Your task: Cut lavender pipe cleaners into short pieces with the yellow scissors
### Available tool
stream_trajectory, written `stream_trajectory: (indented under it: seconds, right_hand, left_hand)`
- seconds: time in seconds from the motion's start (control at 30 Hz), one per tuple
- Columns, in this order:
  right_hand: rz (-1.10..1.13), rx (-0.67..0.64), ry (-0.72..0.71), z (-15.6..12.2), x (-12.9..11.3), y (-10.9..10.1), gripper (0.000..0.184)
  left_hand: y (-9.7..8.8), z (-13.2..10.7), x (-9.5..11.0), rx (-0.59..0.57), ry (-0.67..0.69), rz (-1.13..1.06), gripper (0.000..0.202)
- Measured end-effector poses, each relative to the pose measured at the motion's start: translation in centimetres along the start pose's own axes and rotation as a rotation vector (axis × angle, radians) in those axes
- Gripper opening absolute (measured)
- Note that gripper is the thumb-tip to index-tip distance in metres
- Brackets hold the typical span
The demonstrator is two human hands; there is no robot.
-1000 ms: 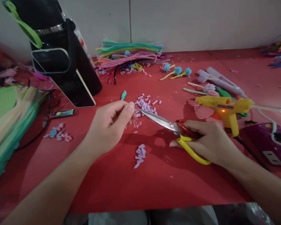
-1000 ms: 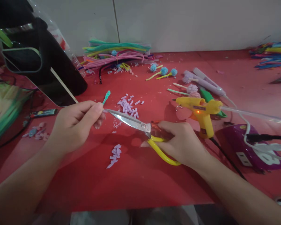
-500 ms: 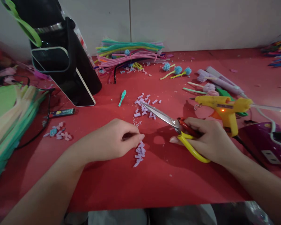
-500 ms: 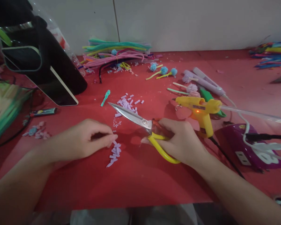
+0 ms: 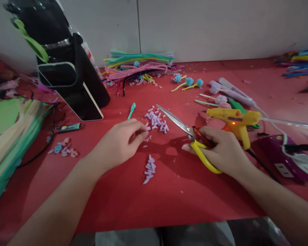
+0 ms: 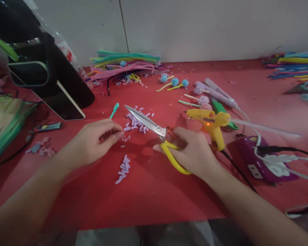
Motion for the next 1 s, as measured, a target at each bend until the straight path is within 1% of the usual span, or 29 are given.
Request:
stream_trajectory:
  seconds: [0.1,0.17,0.27,0.4,0.53,0.67,0.83,0.93,1.0]
  right_hand:
    - [-0.004,0.016,-0.012,0.2,-0.3,-0.2,0.062]
    - [-0.006,0.025,-0.034,0.3,-0.5,-0.2,0.061]
    - [-0.013,0.023,-0.055,0.3,-0.5,-0.1,0.06]
    - [-0.015,0.003,-0.049,0.3,-0.5,0.0,0.06]
    - [0.015,-0.033,-0.029,0.4,-0.4,0.3,0.058]
    - [0.035,-0.018,-0.033,0.6,-0.2,0.4,0.059]
    - [0.0,0.012,-0.03,0.8,-0.1,0.5,0.065]
    - [-0.002,0.035,-0.033,1.0,-0.2,0.5,0.065]
    - [0.007,0.041,-0.042,1.2,-0.3,0.5,0.065]
  left_hand:
    - [0.7,0.9,0.4,0.025,0.004,0.002,0.018]
    - [1.5,1.5,0.6,-0.02,-0.008,0.024,0.021]
    - [2.0,2.1,0.5,-0.042,-0.037,0.101,0.019]
    - [1.7,2.4,0.0,-0.02,-0.071,0.157,0.013]
    - [1.8,2.6,-0.2,-0.016,-0.067,0.186,0.015]
    - [1.7,2.7,-0.2,0.01,-0.032,0.164,0.016]
    - [0.7,2.0,-1.0,0.142,-0.051,0.04,0.014]
    - [0.8,1.8,-1.1,0.153,-0.014,0.054,0.013]
    - [1.2,1.9,-1.0,0.148,0.009,0.082,0.018]
Point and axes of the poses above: each hand's wrist, its own z-axis towards the middle knuckle, its own y-axis out of the palm, x = y × z, the point moved 6 cm from there along z, towards the middle knuckle, and after that the axes turned 8 degrees about -z, right-handed, at the moved point
